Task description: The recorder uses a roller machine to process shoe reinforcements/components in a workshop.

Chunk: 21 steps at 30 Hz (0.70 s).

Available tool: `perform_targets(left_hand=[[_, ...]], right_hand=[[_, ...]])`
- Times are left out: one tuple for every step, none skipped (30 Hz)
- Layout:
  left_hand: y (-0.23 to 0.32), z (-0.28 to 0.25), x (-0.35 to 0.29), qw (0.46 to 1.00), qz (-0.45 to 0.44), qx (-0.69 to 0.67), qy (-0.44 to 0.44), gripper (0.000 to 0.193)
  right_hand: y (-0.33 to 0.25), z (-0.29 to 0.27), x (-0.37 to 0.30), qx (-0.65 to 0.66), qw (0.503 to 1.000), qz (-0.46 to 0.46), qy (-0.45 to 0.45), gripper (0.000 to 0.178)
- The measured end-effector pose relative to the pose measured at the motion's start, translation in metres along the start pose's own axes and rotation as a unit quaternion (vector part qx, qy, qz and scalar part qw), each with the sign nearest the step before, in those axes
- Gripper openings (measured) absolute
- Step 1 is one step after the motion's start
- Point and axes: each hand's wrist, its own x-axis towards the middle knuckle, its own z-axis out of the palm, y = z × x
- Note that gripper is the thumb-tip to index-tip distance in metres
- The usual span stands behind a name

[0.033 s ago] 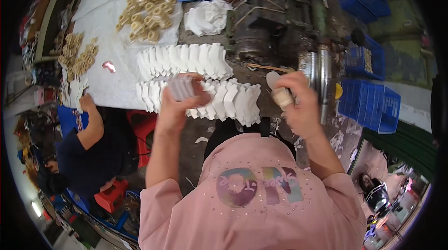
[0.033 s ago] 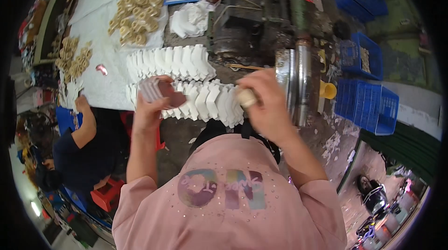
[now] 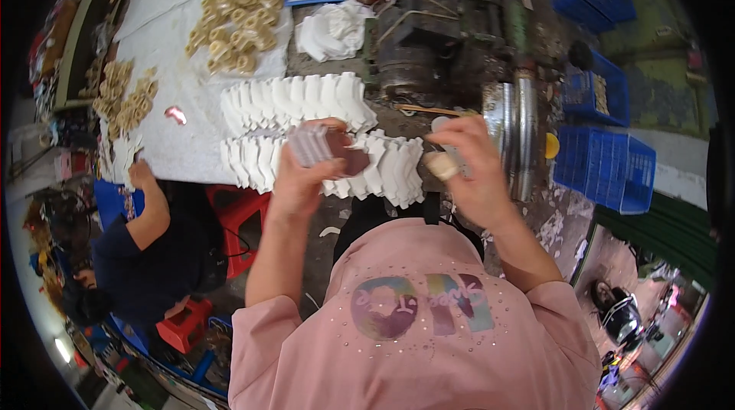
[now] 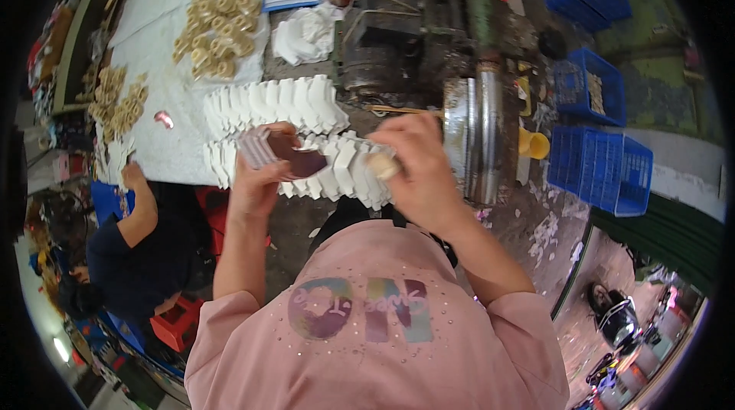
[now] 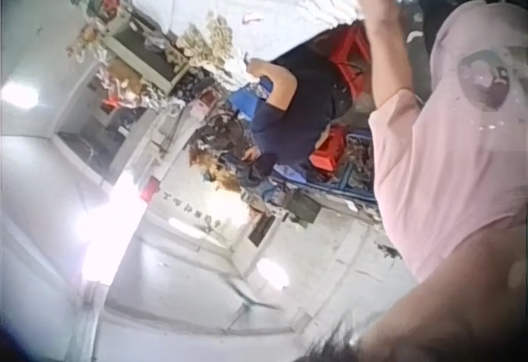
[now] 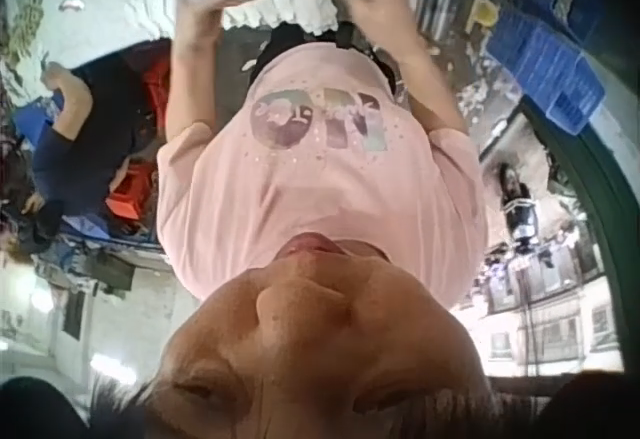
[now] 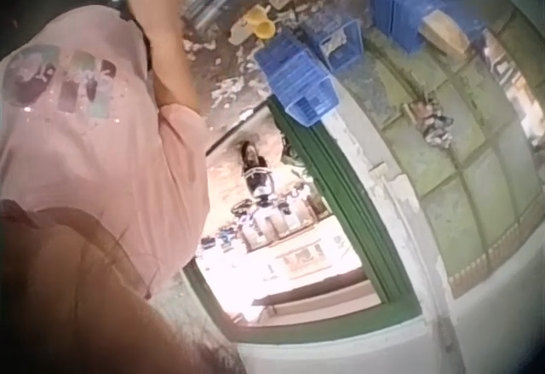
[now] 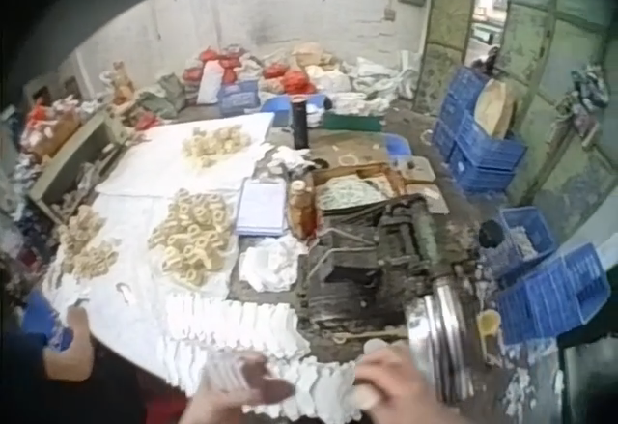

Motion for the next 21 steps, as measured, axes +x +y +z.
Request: perform_targets(left_hand=[[-0.007,0.018,0.004,0.998,-0.02,-0.04,-0.047,0.058],[-0.016,0.041,0.006,0.994,-0.019,-0.086,-0.058,0.058],[-0.022,0.058,0.007,0.989,-0.019,-0.133,-0.069,0.059],[-0.024,0.068,0.008,0.987,-0.024,-0.133,-0.082,0.059],[-0.028,0.076,0.01,0.985,-0.024,-0.147,-0.091,0.06],[-0.031,0.085,0.011,0.982,-0.024,-0.161,-0.098,0.062],[-0.031,0.093,0.012,0.981,-0.028,-0.16,-0.106,0.062],[-0.031,0.102,0.012,0.982,-0.019,-0.159,-0.101,0.064],[-0.032,0.109,0.011,0.983,-0.01,-0.157,-0.096,0.065],[-0.034,0.113,0.011,0.987,0.006,-0.136,-0.087,0.067],[-0.036,0.114,0.012,0.987,0.005,-0.134,-0.092,0.067],[-0.037,0.113,0.013,0.987,0.005,-0.118,-0.109,0.067],[-0.038,0.113,0.013,0.987,0.006,-0.102,-0.125,0.066],[-0.041,0.115,0.01,0.989,0.008,-0.097,-0.111,0.064],[-0.043,0.116,0.009,0.989,0.008,-0.096,-0.113,0.064],[-0.044,0.116,0.009,0.989,0.013,-0.098,-0.11,0.062],[-0.045,0.117,0.008,0.989,0.019,-0.1,-0.106,0.06],[-0.043,0.118,0.008,0.989,0.019,-0.099,-0.108,0.06],[-0.041,0.12,0.008,0.989,0.008,-0.102,-0.106,0.058],[-0.039,0.122,0.008,0.989,-0.002,-0.105,-0.103,0.056],[-0.04,0.125,0.009,0.989,-0.001,-0.105,-0.106,0.056]], right_hand=[[-0.001,0.006,0.0,0.011,1.0,-0.011,-0.005,0.024],[-0.005,0.011,0.001,-0.003,1.0,-0.01,0.008,0.025],[-0.005,0.016,-0.001,0.026,0.999,0.003,0.028,0.025],[-0.002,0.02,-0.003,0.039,0.998,0.004,0.052,0.023],[0.001,0.022,-0.005,0.052,0.996,0.004,0.075,0.021],[0.003,0.019,-0.008,0.044,0.995,0.008,0.084,0.021],[0.004,0.017,-0.01,0.035,0.994,0.006,0.105,0.019],[0.005,0.014,-0.012,0.026,0.992,0.003,0.125,0.017],[0.007,0.01,-0.013,0.022,0.991,0.006,0.131,0.017],[0.008,0.007,-0.014,0.036,0.991,0.016,0.131,0.016],[0.01,0.004,-0.014,0.05,0.99,0.026,0.13,0.015],[0.009,-0.003,-0.013,0.064,0.99,0.045,0.119,0.015],[0.012,-0.007,-0.013,0.063,0.989,0.045,0.123,0.015],[0.014,-0.011,-0.013,0.109,0.986,0.076,0.103,0.014],[0.015,-0.013,-0.014,0.155,0.979,0.106,0.082,0.013],[0.014,-0.015,-0.015,0.171,0.974,0.123,0.085,0.012],[0.013,-0.015,-0.016,0.171,0.974,0.123,0.087,0.012],[0.012,-0.015,-0.018,0.178,0.972,0.109,0.106,0.012],[0.012,-0.015,-0.021,0.184,0.97,0.094,0.125,0.012],[0.014,-0.014,-0.025,0.168,0.973,0.069,0.139,0.012],[0.015,-0.014,-0.026,0.166,0.973,0.069,0.142,0.012]])
